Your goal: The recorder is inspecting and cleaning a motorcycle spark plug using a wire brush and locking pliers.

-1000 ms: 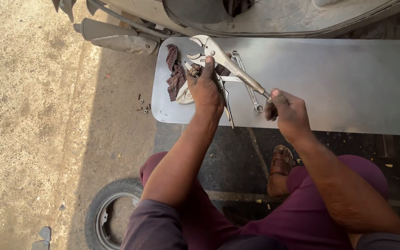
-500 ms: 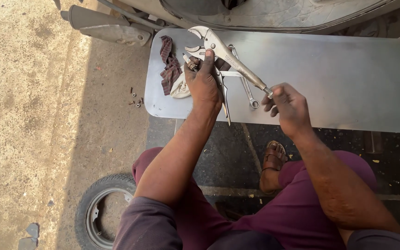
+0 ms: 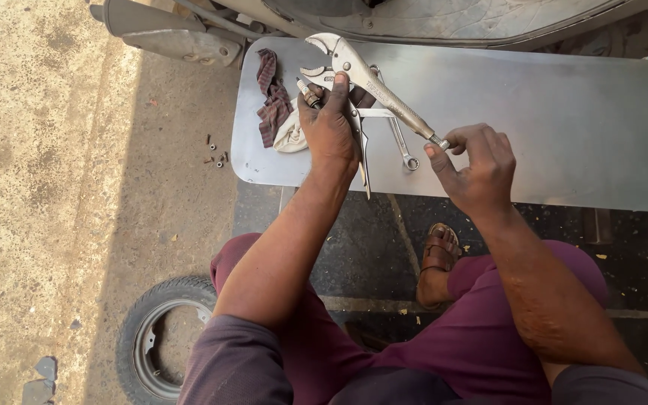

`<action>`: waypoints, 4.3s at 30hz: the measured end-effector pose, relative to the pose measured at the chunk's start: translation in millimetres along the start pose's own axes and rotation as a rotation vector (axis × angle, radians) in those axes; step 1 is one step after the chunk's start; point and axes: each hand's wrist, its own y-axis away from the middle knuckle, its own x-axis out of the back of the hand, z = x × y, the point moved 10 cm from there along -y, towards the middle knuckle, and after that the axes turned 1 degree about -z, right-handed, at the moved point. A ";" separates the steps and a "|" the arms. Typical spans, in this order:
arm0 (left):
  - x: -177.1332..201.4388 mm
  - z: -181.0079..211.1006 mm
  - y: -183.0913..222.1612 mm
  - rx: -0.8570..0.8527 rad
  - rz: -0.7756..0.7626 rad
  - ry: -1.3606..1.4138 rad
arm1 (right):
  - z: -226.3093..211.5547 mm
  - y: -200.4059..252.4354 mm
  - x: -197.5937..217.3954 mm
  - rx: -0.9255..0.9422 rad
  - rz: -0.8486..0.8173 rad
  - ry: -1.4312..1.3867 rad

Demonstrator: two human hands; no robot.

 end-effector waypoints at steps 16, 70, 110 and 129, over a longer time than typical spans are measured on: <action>-6.6 0.9 5.3 -0.009 0.000 0.007 | 40.3 50.4 -88.8 -0.934 -0.374 -1.740; -63.1 -20.9 57.0 0.036 -0.493 -0.878 | 5.7 -11.0 33.0 -0.055 0.003 -0.031; -21.2 -54.9 45.0 0.341 -0.385 -0.235 | -50.4 83.1 -94.9 -0.565 -0.765 -1.906; -64.8 19.1 33.0 -0.041 -0.599 -1.029 | -11.1 42.6 -56.3 -0.507 -0.667 -1.430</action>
